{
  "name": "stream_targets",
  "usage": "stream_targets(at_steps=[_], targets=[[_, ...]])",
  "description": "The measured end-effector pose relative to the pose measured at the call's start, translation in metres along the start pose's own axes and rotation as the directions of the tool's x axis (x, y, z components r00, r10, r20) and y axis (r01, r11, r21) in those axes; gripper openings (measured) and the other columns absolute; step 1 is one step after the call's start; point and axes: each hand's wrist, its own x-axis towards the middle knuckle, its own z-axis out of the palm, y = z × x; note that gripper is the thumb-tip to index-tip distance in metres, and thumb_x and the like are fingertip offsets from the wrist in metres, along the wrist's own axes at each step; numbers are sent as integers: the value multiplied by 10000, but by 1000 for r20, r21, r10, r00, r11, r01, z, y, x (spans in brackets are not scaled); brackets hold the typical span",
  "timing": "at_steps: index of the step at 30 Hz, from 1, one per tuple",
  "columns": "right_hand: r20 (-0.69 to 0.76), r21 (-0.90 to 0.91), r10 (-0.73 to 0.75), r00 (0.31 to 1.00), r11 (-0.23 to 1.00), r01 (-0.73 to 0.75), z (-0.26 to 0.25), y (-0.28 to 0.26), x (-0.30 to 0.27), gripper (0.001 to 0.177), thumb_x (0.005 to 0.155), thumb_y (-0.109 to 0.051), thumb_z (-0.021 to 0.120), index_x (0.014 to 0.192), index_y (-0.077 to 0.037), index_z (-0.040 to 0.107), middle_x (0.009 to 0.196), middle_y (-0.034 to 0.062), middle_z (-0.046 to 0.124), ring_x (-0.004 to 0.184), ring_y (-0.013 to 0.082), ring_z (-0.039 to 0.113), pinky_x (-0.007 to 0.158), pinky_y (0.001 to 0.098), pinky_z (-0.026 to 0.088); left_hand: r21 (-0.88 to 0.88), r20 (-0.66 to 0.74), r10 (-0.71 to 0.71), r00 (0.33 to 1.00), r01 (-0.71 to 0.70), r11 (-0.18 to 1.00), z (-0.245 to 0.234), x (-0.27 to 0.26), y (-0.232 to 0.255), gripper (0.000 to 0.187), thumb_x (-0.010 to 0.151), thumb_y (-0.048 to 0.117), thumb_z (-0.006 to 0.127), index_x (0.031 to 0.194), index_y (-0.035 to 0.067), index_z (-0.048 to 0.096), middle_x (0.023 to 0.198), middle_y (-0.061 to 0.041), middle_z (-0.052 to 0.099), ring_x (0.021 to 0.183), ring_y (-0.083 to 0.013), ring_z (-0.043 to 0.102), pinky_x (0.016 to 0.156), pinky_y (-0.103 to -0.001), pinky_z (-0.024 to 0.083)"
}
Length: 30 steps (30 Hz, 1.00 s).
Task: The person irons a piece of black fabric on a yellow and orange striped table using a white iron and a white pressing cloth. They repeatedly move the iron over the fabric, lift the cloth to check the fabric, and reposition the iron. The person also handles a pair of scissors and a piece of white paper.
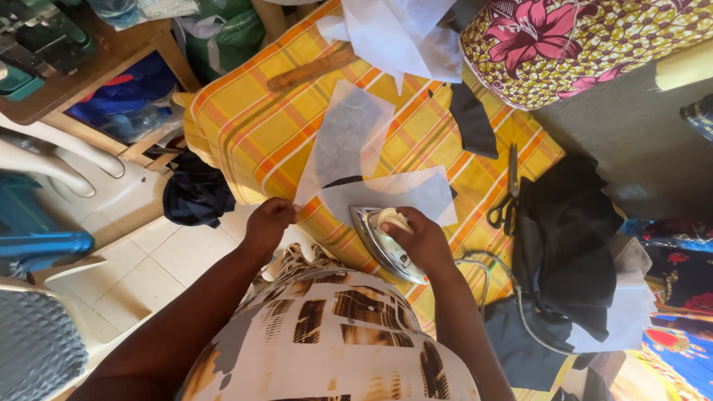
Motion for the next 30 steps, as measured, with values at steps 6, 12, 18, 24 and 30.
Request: stream_targets(at_steps=[6,12,18,24,30], targets=[[-48,73,21,999,997,-18,1,19,11,492,813,-562,804,1256,-377,697,1056,43,789,1079,226,721,983,360,519,73,16,-12,1000,11,997,-6,4,-5,234,907,323,772,1034,128,751,830,-91,718,791,-170,594,679,-299,459],[-45,121,6,999,993,0,-2,5,-2,510,821,-489,814,1275,-288,696,1063,101,785,1096,260,715,995,395,515,102,16,-26,1000,24,995,-15,9,-14,246,928,302,753,1080,109,740,875,-113,730,854,-194,623,709,-311,458],[-44,132,3,999,991,3,-2,4,-2,498,839,-450,810,1288,-271,688,1073,108,783,1087,261,717,993,398,519,96,33,-26,999,23,995,-17,10,-16,242,939,316,753,1088,127,735,896,-103,733,871,-192,621,727,-317,459],[-51,117,-20,998,993,26,-1,9,4,505,835,-463,813,1278,-252,691,1017,125,779,980,268,731,948,393,527,-46,103,-8,995,13,999,-15,-15,14,259,945,270,740,1084,53,710,903,-127,711,924,-188,623,798,-308,436],[-57,118,-17,998,993,24,-3,2,-4,492,834,-475,812,1266,-269,701,1010,118,782,977,269,735,937,389,530,-71,142,-7,990,17,997,-12,-22,26,274,942,256,742,1095,33,703,900,-145,694,918,-197,615,828,-326,439]])
